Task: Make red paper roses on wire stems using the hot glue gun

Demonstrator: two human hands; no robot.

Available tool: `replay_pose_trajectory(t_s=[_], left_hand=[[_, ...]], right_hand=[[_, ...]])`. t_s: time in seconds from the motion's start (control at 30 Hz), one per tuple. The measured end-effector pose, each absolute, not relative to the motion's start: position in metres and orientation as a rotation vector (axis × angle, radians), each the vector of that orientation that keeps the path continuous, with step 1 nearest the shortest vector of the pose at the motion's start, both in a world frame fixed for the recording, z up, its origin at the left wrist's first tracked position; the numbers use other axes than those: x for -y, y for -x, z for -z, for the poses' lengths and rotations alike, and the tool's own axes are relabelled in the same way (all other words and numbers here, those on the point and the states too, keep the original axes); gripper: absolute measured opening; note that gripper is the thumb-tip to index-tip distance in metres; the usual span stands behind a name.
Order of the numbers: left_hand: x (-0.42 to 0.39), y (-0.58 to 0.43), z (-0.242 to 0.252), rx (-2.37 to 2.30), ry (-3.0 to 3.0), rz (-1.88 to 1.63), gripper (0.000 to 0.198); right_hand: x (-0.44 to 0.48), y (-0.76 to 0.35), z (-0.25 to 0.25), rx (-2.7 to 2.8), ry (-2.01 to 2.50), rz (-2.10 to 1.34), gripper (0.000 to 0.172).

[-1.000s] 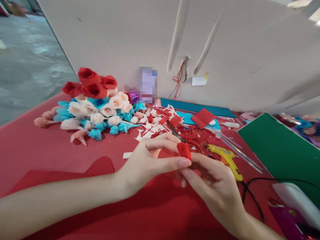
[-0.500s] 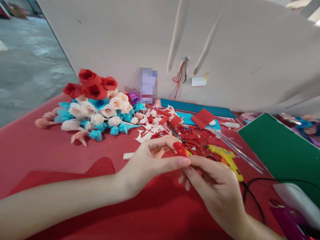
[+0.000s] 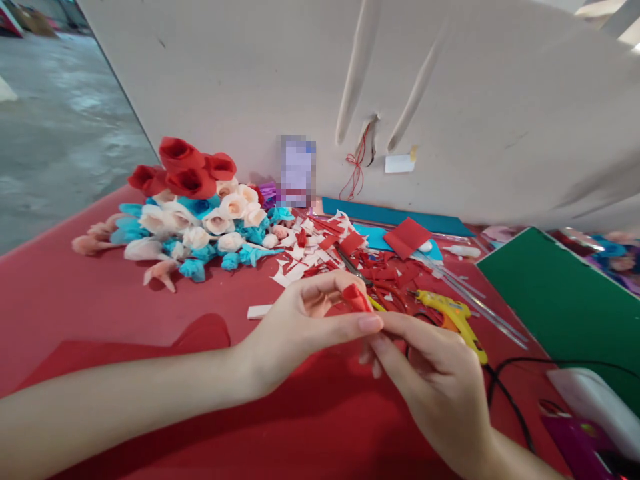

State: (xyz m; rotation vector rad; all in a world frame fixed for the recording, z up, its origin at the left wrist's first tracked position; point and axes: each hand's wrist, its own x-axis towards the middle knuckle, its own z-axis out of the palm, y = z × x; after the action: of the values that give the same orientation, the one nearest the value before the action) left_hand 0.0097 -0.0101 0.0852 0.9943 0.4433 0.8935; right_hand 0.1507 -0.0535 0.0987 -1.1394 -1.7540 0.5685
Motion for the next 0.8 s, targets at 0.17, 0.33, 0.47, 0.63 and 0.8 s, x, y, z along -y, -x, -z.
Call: replay_pose_trajectory(t_s=[0.17, 0.33, 0.47, 0.63, 0.8], left_hand=[[0.01, -0.009, -0.087, -0.498, -1.161, -0.982, 0.015], [0.006, -0.005, -0.088, -0.482, -1.306, -0.981, 0.011], [0.003, -0.002, -0.091, -0.486, -1.411, -1.017, 0.008], [0.003, 0.001, -0.095, -0.504, -1.6, -1.103, 0.01], [0.004, 0.0, -0.098, -0.53, -1.715, -1.171, 0.007]], right_hand=[[0.055, -0.153, -0.101, 1.882, 1.162, -0.388, 0.016], [0.055, -0.158, -0.103, 1.933, 1.168, -0.375, 0.014], [0.054, -0.162, -0.102, 1.954, 1.121, -0.283, 0.013], [0.054, -0.163, -0.104, 1.955, 1.064, -0.151, 0.016], [0.054, -0.161, -0.104, 1.988, 1.064, -0.068, 0.017]])
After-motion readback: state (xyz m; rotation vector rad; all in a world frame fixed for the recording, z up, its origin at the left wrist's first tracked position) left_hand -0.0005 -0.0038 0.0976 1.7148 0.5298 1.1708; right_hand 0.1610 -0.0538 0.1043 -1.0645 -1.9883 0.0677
